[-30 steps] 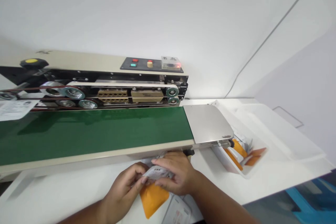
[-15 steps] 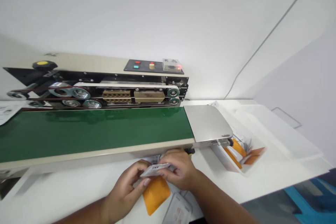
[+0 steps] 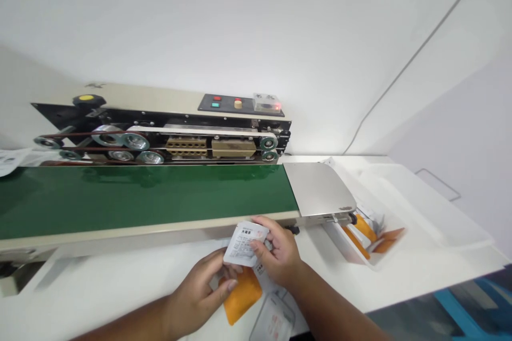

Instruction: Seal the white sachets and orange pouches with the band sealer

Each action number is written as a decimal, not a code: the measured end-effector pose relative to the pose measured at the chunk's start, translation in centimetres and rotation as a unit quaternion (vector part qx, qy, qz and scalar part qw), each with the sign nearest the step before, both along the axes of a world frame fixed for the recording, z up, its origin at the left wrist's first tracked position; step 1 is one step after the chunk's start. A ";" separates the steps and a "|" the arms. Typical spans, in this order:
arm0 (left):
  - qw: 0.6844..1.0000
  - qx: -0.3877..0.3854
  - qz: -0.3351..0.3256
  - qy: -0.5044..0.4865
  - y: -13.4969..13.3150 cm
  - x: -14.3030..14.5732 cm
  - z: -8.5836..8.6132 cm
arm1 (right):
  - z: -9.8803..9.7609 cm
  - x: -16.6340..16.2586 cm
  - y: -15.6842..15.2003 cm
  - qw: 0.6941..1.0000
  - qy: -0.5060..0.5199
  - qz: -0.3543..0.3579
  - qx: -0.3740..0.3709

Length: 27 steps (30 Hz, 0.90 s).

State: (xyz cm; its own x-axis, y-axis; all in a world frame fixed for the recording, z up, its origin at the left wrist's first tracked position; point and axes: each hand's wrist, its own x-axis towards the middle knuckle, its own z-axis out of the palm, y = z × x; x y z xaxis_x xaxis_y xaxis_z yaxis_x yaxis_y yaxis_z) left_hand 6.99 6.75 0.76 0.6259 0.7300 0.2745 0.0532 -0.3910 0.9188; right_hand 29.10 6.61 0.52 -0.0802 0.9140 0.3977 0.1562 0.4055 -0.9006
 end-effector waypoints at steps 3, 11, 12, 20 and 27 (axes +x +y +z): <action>1.000 0.005 -0.004 0.000 0.0 0.0 -0.1 | -0.1 0.2 -0.1 1.000 -0.002 0.017 -0.005; 0.998 0.047 0.022 0.027 0.2 -0.2 -0.4 | -1.1 1.0 0.0 0.997 -0.063 0.017 0.035; 0.998 0.049 0.025 0.031 0.2 -0.2 -0.4 | -1.2 1.1 0.0 0.997 -0.072 0.015 0.040; 0.997 0.049 0.036 0.049 0.2 -0.3 -0.4 | -0.4 1.4 0.0 0.980 -0.159 -0.020 0.120; 0.996 0.050 0.043 0.059 0.2 -0.1 -0.1 | 1.2 1.1 0.3 0.961 -0.189 -0.018 0.199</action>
